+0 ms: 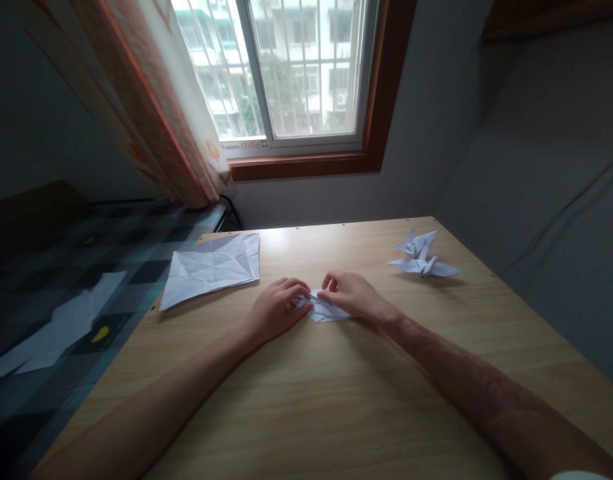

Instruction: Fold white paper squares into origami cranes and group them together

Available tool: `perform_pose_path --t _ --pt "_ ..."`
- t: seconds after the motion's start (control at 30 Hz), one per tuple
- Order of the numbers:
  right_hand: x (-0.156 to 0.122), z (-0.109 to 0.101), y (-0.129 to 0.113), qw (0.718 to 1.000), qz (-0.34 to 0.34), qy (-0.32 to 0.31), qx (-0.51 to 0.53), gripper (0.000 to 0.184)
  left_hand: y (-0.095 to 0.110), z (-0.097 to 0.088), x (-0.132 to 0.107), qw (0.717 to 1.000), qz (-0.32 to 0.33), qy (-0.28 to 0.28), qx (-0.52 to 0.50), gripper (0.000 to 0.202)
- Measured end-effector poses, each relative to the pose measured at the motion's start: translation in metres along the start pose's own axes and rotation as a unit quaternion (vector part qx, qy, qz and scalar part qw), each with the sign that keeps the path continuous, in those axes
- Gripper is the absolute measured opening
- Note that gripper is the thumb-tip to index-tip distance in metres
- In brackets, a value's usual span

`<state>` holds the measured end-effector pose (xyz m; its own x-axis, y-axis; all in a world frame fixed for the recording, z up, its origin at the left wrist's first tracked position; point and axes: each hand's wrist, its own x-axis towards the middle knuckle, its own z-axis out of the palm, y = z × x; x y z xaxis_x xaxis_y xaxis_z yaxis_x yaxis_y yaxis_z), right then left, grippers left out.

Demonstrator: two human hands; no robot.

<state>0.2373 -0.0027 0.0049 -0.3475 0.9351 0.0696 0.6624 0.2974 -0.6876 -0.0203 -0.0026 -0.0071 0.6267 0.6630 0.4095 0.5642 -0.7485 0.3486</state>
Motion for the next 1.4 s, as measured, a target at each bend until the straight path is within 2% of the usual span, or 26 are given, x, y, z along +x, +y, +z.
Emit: perform_pose_path --t 0.13,0.23,0.47,0.67,0.9,1.03,1.27,1.4 --pt "-0.006 0.001 -0.003 0.999 0.007 0.005 -0.034 0.035 -0.001 0.002 0.0 1.0 -0.006 -0.006 0.002 0.016" --pt "-0.006 0.0 -0.006 0.996 0.021 0.0 -0.083 0.038 -0.001 0.003 0.001 1.0 -0.013 -0.009 0.002 0.02" --pt "-0.002 -0.004 -0.01 0.991 0.035 -0.03 -0.126 0.029 -0.001 0.003 0.001 1.0 0.005 -0.013 0.021 0.021" --pt "-0.002 -0.006 -0.013 0.987 0.006 -0.016 -0.16 0.026 -0.002 0.005 0.0 0.999 0.003 -0.011 0.04 0.028" --pt "-0.003 -0.006 -0.016 0.989 -0.017 -0.023 -0.146 0.018 0.001 0.0 0.001 0.999 -0.031 -0.02 0.022 0.027" --pt "-0.005 -0.006 -0.014 0.994 -0.027 -0.018 -0.107 0.022 0.002 -0.002 0.002 0.999 -0.037 -0.016 0.015 0.024" --pt "-0.007 -0.009 -0.013 0.998 0.003 -0.011 -0.066 0.028 -0.001 0.001 0.001 0.999 0.008 -0.003 0.031 0.019" --pt "-0.006 -0.009 -0.008 0.997 0.052 -0.051 -0.011 0.035 -0.001 -0.001 -0.001 0.999 0.035 0.015 0.031 0.021"
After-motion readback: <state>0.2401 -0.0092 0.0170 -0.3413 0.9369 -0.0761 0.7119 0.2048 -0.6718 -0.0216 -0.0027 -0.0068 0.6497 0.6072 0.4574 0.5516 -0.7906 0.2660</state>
